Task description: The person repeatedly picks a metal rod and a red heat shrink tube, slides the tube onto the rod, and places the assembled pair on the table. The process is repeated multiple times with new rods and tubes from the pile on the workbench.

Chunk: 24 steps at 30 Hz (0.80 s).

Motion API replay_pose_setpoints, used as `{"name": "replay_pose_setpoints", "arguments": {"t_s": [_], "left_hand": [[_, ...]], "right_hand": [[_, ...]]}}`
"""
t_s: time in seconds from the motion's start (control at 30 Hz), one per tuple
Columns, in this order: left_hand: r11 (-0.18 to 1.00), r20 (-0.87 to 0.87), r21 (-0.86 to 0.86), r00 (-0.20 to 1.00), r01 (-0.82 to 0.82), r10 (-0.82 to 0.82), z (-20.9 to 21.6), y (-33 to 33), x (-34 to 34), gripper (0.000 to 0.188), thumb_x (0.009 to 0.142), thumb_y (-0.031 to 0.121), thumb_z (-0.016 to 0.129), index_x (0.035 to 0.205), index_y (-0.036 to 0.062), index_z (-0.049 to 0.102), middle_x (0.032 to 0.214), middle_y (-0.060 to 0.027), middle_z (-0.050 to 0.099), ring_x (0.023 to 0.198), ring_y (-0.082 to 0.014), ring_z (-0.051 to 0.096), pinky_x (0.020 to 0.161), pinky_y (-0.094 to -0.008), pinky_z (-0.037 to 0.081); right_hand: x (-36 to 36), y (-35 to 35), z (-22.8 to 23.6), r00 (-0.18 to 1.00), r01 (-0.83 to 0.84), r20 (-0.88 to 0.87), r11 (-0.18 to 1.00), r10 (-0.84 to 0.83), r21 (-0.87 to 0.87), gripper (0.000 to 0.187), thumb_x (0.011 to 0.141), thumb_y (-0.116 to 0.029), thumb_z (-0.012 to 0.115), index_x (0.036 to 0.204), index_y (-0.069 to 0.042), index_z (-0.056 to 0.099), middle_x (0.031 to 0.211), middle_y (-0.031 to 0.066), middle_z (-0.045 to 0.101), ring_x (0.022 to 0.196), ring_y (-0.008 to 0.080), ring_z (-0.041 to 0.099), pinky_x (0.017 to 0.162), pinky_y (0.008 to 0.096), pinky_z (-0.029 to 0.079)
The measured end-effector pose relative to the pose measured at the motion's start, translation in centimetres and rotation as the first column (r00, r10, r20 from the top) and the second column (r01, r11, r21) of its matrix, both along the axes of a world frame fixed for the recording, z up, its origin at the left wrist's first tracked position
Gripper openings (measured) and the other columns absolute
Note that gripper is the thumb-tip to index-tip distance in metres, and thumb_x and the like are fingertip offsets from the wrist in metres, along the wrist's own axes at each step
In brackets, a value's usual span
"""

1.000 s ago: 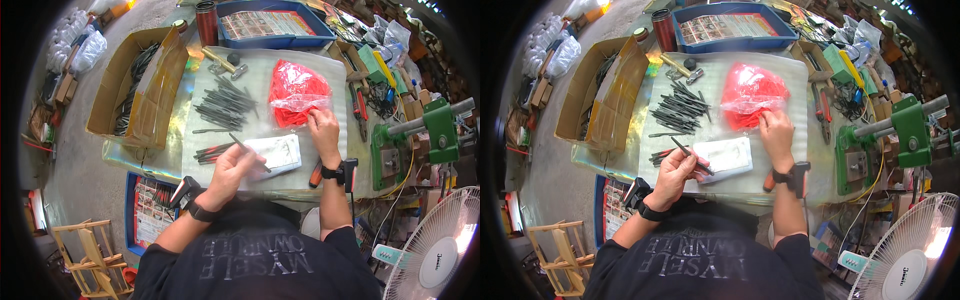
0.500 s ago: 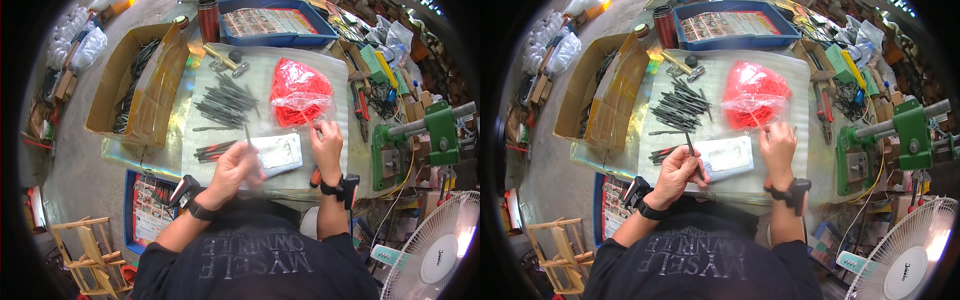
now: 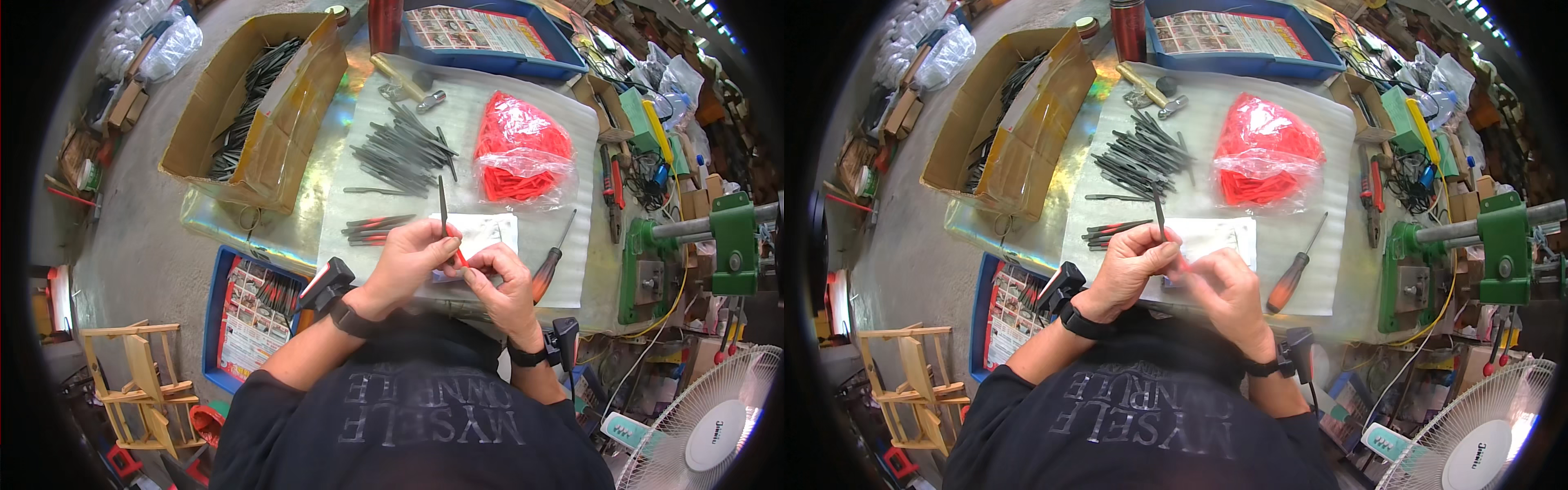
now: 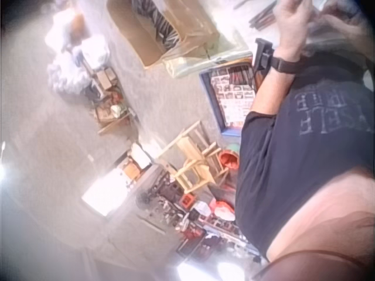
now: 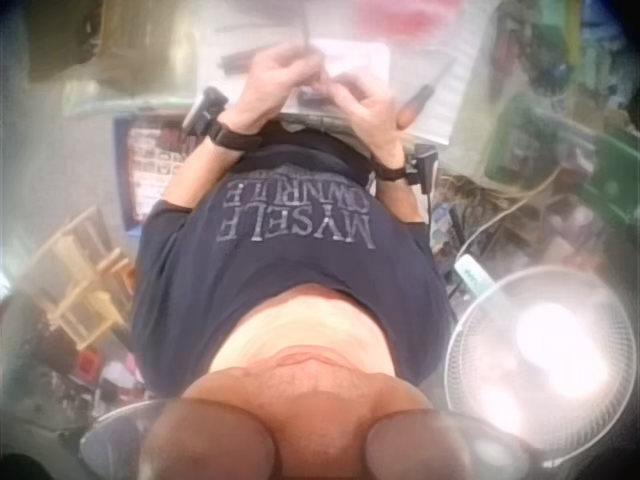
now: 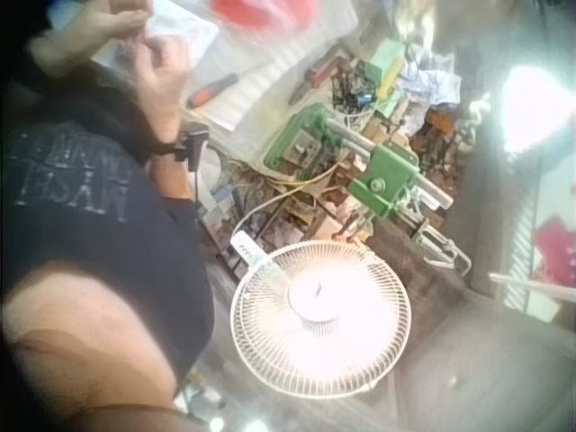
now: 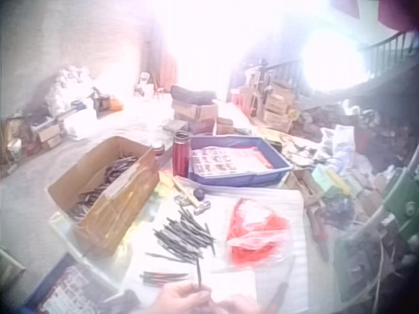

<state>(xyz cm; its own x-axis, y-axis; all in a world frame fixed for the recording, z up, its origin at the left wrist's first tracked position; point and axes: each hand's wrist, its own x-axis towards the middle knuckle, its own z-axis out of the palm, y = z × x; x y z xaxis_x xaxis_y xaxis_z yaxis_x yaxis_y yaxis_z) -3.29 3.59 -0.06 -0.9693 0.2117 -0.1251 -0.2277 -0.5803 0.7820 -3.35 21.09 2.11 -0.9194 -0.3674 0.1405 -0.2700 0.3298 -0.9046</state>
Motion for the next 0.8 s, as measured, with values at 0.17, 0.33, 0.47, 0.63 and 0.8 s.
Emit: {"name": "replay_pose_setpoints", "arguments": {"t_s": [0.17, 0.33, 0.47, 0.63, 0.8], "left_hand": [[0.994, -0.007, -0.066, 0.997, 0.082, -0.083, -0.3, -0.9, 0.3, 0.016, 0.090, 0.010, 0.058, 0.101, -0.0017, 0.059, 0.082, -0.0065, 0.063, 0.071, -0.0111, 0.060, 0.062, -0.0225, 0.050], [0.995, 0.038, -0.036, 0.995, 0.096, -0.095, -0.3, -0.9, 0.7, 0.023, 0.091, 0.008, 0.057, 0.110, -0.0042, 0.057, 0.085, -0.0081, 0.063, 0.074, -0.0127, 0.061, 0.064, -0.0230, 0.051], [1.000, 0.054, 0.005, 0.998, 0.010, -0.011, -0.6, -0.6, 0.7, 0.027, 0.091, 0.006, 0.056, 0.115, -0.0043, 0.055, 0.086, -0.0095, 0.063, 0.076, -0.0144, 0.062, 0.066, -0.0240, 0.052], [1.000, 0.072, 0.009, 0.997, -0.027, 0.026, -0.9, -0.9, 0.6, 0.029, 0.090, 0.002, 0.055, 0.118, -0.0035, 0.055, 0.088, -0.0094, 0.062, 0.077, -0.0142, 0.062, 0.068, -0.0238, 0.053], [0.994, 0.036, 0.027, 0.994, 0.104, -0.104, -1.0, -0.6, 1.0, 0.036, 0.089, 0.006, 0.058, 0.125, 0.0006, 0.052, 0.098, -0.0087, 0.062, 0.082, -0.0161, 0.063, 0.070, -0.0259, 0.055]], "right_hand": [[-0.5, 0.0, 0.3, 0.961, -0.041, 0.270, 0.998, 0.052, -0.047, 0.011, 0.081, -0.010, 0.065, 0.086, 0.001, 0.065, 0.080, 0.0096, 0.064, 0.072, 0.0152, 0.060, 0.066, 0.0271, 0.046], [-0.4, -0.2, 0.4, 0.944, 0.007, 0.327, 0.989, 0.043, -0.150, 0.010, 0.082, -0.009, 0.063, 0.084, 0.001, 0.065, 0.075, 0.0094, 0.063, 0.068, 0.0123, 0.058, 0.063, 0.0254, 0.046], [-0.2, -0.3, 0.6, 0.985, 0.014, 0.175, 0.996, 0.002, -0.088, 0.005, 0.083, -0.003, 0.064, 0.082, 0.001, 0.061, 0.070, -0.0053, 0.052, 0.060, 0.0014, 0.040, 0.052, 0.0178, 0.032], [-0.2, -0.5, 0.6, 0.992, 0.090, 0.090, 0.995, -0.086, -0.042, 0.006, 0.084, -0.002, 0.062, 0.079, 0.001, 0.060, 0.069, -0.0056, 0.052, 0.058, 0.0011, 0.039, 0.051, 0.0176, 0.031], [-0.2, -1.5, 0.0, 0.979, 0.141, 0.175, 0.971, -0.107, -0.191, 0.005, 0.085, -0.002, 0.061, 0.084, 0.003, 0.060, 0.072, -0.0011, 0.058, 0.061, 0.0028, 0.049, 0.054, 0.0177, 0.039]]}}
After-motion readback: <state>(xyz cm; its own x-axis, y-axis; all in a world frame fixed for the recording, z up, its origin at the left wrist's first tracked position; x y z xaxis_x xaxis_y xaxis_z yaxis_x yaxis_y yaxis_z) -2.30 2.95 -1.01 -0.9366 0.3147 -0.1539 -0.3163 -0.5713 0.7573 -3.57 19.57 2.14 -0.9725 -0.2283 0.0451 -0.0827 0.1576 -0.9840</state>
